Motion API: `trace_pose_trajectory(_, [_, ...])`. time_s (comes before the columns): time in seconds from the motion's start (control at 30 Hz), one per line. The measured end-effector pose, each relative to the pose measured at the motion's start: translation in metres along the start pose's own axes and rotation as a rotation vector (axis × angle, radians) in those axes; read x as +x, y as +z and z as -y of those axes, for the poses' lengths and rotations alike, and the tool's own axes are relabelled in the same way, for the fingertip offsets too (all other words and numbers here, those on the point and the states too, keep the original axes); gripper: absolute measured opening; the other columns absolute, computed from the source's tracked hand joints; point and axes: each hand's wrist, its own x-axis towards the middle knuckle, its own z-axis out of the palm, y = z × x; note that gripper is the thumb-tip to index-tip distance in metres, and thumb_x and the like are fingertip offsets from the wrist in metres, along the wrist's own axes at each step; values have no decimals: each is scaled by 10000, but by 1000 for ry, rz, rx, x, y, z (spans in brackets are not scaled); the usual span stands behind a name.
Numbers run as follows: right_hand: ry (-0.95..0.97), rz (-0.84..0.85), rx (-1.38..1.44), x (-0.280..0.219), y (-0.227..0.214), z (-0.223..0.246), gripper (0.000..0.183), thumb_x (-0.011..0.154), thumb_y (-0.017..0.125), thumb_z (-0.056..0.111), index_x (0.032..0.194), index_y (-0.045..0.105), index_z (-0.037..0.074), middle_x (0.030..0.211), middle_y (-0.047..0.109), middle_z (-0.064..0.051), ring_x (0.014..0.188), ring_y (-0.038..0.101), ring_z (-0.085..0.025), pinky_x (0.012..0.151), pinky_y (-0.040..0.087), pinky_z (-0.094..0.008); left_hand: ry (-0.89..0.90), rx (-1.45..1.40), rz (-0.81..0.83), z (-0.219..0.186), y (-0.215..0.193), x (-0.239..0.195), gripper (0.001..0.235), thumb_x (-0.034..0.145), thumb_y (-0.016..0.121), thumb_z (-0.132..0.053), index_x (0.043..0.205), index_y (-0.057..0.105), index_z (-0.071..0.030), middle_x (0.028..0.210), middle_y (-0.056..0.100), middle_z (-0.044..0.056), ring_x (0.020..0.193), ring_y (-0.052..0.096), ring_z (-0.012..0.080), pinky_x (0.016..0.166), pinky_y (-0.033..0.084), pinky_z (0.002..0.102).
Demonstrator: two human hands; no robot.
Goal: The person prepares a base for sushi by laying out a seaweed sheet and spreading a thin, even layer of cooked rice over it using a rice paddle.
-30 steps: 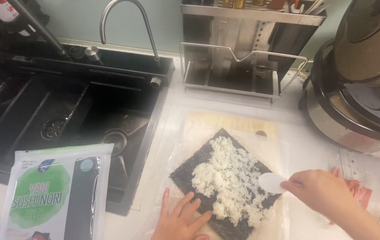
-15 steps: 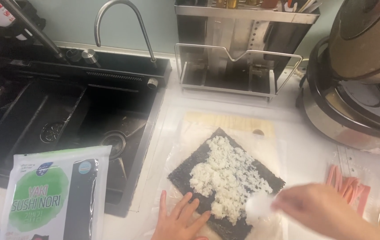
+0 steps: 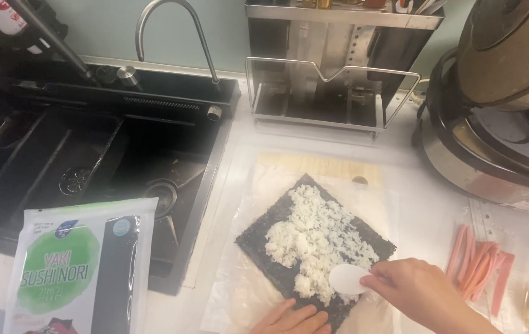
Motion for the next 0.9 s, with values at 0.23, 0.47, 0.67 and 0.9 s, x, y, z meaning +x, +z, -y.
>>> trace_pose_trajectory(0.23, [-3, -234, 53, 19, -9, -19, 375, 913, 530, 639, 1031, 809, 418, 990, 836, 177, 919, 801, -42, 873, 631, -238, 4, -94, 71, 11, 9, -8, 422, 1158, 417, -317, 1491, 539, -87, 1535, 518, 95, 1442, 424, 301, 1175, 301, 506])
trace_pose_trajectory(0.47, [155, -223, 180, -17, -52, -4, 382, 926, 531, 578, 994, 841, 367, 883, 852, 106, 895, 753, -83, 777, 532, -237, 9, -168, 201, 19, 7, -7, 442, 1151, 384, -281, 1555, 442, -113, 1596, 431, 94, 1489, 353, 301, 1219, 228, 498])
trace_pose_trajectory(0.67, [126, -81, 211, 16, -32, -6, 393, 929, 560, 587, 1091, 829, 351, 1039, 832, 107, 1016, 747, -95, 863, 551, -263, -1, -185, 232, 29, 22, -10, 436, 1155, 335, -287, 1541, 444, -116, 1598, 425, 106, 1488, 341, 324, 1217, 222, 521])
trace_pose_trajectory(0.9, [209, -126, 518, 3, -48, -33, 392, 957, 648, 455, 1084, 928, 211, 556, 486, -54, 390, 415, -171, 416, 238, -259, -45, -189, 145, 15, 13, -4, 416, 1145, 421, -316, 1509, 509, -136, 1548, 489, 78, 1442, 405, 312, 1184, 296, 515])
